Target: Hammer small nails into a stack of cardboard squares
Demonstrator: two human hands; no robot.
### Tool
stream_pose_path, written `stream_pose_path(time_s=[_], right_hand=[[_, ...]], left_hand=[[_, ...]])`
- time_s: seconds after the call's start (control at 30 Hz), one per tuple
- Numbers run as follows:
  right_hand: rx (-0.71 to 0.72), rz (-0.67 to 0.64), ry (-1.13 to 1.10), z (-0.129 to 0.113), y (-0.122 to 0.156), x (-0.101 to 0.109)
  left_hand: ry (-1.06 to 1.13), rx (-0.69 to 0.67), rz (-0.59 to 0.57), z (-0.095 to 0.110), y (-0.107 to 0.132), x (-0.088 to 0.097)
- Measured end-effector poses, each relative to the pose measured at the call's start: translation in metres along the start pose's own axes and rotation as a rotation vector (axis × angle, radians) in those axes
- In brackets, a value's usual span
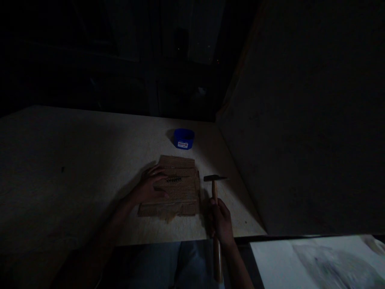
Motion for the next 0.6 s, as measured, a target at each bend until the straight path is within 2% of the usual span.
stream_pose_path(time_s=[0.17,0.3,0.47,0.6], right_hand=[[0.012,-0.026,-0.026,0.003,-0.001,0.001],[0.005,-0.004,-0.077,0.005,-0.002,0.003],[0.008,-0.001,-0.127,0.002,0.002,0.004],[0.007,-0.011,-0.113,0.002,0.006,0.009]], left_hand=[[0.011,0.011,-0.048,-0.008,-0.004,-0.007],[0.005,0.032,-0.045,-0.006,-0.001,-0.001],[0.010,0.106,0.050,-0.012,0.025,0.027],[-0.023,0.191,0.164,-0.041,0.057,0.062]])
Point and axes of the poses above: each hand's wrist, its own y-axis away from the middle knuckle, its own x-axis out of the back of the hand, z = x × y, the point moved 5 cm from there along -y, towards the middle knuckle, and after that the axes turned 5 degrees about x, right-handed, at the moved point
